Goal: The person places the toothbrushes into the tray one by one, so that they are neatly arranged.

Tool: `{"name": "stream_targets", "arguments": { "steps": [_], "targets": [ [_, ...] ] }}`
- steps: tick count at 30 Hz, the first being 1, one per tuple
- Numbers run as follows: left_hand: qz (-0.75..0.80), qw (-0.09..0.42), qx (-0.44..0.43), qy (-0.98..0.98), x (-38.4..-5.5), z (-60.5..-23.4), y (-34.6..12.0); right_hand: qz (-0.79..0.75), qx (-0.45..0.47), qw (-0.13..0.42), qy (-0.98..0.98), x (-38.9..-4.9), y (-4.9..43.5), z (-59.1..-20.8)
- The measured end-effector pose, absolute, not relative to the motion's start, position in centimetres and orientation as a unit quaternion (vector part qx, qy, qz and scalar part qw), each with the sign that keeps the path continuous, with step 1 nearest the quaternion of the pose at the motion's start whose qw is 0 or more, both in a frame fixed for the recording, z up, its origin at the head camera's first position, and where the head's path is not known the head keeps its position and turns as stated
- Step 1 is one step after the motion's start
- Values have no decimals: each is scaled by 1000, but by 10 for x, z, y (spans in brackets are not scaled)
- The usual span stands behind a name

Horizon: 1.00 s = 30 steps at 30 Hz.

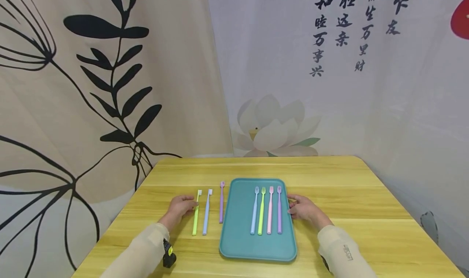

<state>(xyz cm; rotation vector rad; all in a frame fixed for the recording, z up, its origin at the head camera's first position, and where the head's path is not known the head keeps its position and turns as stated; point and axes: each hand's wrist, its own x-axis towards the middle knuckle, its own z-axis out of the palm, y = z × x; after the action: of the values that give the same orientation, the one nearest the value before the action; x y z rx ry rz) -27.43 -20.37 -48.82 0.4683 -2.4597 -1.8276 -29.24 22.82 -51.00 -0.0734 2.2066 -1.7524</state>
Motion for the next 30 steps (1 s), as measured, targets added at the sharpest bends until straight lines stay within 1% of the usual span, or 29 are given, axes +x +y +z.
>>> {"name": "stream_targets", "arguments": {
  "steps": [6, 20, 30],
  "targets": [
    [-592, 21, 152, -791, -271, -491, -204, -608, -21, 161, 777, -292, 227, -508],
    [-573, -8, 132, -808, -271, -491, -208, -611, -14, 162, 775, -291, 225, -506],
    [-562, 0, 127, -817, -272, -491, -207, -608, -13, 164, 776, -289, 226, -505]
  ]
}}
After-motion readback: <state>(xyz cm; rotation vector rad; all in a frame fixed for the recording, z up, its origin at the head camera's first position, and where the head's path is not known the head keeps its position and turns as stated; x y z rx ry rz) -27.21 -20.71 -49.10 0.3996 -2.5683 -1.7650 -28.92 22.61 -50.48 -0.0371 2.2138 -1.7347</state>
